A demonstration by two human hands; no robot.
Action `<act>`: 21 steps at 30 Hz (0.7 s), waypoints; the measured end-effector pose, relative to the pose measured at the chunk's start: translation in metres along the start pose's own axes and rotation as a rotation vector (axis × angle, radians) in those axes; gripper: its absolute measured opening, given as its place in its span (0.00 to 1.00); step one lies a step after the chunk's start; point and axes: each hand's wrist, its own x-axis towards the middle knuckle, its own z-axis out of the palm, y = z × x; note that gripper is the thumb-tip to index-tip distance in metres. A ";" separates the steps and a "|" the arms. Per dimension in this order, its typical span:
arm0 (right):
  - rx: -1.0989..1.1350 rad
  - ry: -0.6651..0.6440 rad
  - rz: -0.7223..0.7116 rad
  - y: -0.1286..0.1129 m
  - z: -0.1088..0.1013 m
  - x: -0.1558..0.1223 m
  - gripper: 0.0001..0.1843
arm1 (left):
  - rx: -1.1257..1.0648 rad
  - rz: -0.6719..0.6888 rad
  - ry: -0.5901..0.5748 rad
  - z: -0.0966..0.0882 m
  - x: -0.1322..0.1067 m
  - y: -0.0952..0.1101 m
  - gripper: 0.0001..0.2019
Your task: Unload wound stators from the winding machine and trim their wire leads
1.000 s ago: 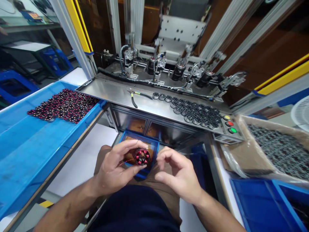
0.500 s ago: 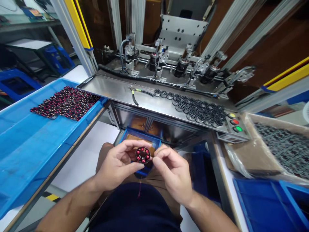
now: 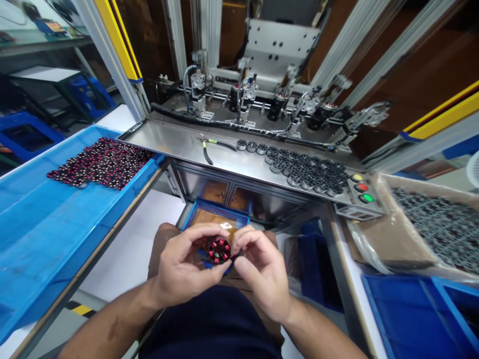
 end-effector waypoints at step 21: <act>-0.265 0.176 -0.167 -0.003 0.009 0.004 0.02 | 0.126 0.174 -0.063 -0.006 0.003 -0.002 0.30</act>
